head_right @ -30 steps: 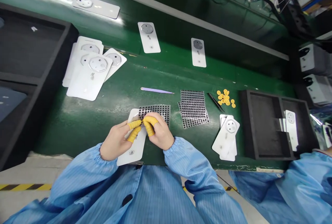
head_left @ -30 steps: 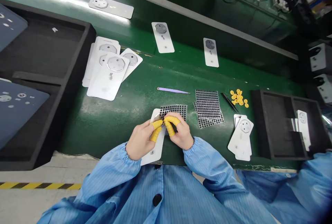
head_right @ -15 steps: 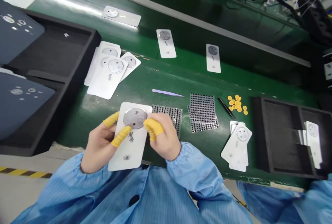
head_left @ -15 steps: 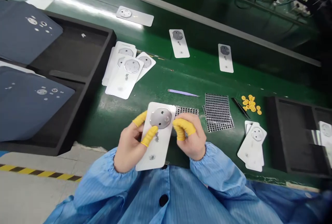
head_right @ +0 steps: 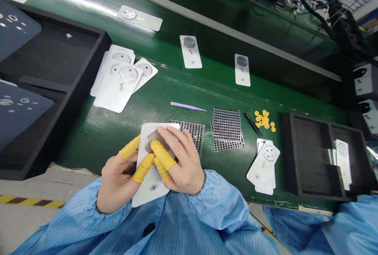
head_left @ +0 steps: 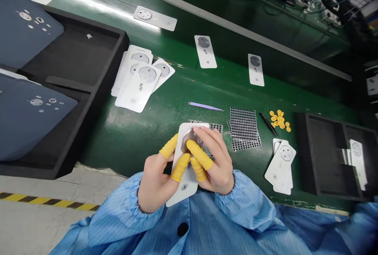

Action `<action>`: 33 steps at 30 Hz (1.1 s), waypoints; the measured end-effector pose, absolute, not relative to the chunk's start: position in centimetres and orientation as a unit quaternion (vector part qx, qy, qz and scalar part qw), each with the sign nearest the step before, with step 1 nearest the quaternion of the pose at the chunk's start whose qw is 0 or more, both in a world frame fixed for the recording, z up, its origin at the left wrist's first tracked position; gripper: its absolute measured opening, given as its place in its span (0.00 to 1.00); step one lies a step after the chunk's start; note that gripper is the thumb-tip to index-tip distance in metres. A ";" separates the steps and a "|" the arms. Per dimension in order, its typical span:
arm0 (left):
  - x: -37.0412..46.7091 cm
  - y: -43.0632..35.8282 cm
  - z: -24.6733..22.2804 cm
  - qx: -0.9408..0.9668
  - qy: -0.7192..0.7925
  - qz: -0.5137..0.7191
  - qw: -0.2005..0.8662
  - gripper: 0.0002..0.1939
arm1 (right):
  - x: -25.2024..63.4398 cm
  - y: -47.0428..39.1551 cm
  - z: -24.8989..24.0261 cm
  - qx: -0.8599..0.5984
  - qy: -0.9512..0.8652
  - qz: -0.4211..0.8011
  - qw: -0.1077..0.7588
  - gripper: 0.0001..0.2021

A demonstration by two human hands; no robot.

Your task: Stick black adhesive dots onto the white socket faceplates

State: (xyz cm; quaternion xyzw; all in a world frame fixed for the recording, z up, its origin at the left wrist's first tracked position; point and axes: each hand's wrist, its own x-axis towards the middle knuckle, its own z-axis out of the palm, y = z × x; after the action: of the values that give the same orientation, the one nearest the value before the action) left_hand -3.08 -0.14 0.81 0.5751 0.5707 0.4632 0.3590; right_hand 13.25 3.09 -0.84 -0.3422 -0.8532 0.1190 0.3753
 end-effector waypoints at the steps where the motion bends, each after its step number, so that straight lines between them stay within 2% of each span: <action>1: -3.1 -0.1 0.7 0.581 0.575 0.456 0.351 0.02 | 13.2 3.2 -0.9 -0.340 -0.852 0.126 0.377 0.22; 9: -3.1 0.1 0.2 0.605 0.565 0.453 0.331 0.02 | 13.4 3.3 -0.8 -0.320 -0.830 0.186 0.418 0.23; 14: -3.0 -0.1 0.3 0.614 0.557 0.449 0.334 0.08 | 13.6 3.6 -0.4 -0.315 -0.832 0.179 0.420 0.23; 22: -3.5 -0.2 -0.1 0.627 0.598 0.422 0.268 0.03 | 13.5 2.4 -1.0 -0.343 -0.867 0.155 0.327 0.27; 24: -3.4 -0.2 -0.4 0.604 0.605 0.424 0.299 0.03 | 13.5 2.3 -1.3 -0.341 -0.869 0.173 0.314 0.29; 26: -2.9 -0.1 -0.7 0.544 0.598 0.445 0.385 0.03 | 13.6 2.5 -1.6 -0.328 -0.859 0.216 0.328 0.29; 30: -1.8 0.4 -0.9 0.356 0.521 0.495 0.597 0.18 | 13.3 3.0 -2.3 -0.396 -0.729 0.325 0.453 0.23; 33: -1.4 0.9 -0.7 0.295 0.501 0.518 0.627 0.23 | 12.7 3.1 -2.4 -0.440 -0.604 0.440 0.498 0.26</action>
State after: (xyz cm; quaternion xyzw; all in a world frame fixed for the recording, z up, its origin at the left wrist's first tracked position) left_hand -1.41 0.89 -0.70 0.2950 0.5010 0.5183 0.6271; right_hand 12.69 3.13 -2.41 -0.4402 -0.6037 0.4405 0.4978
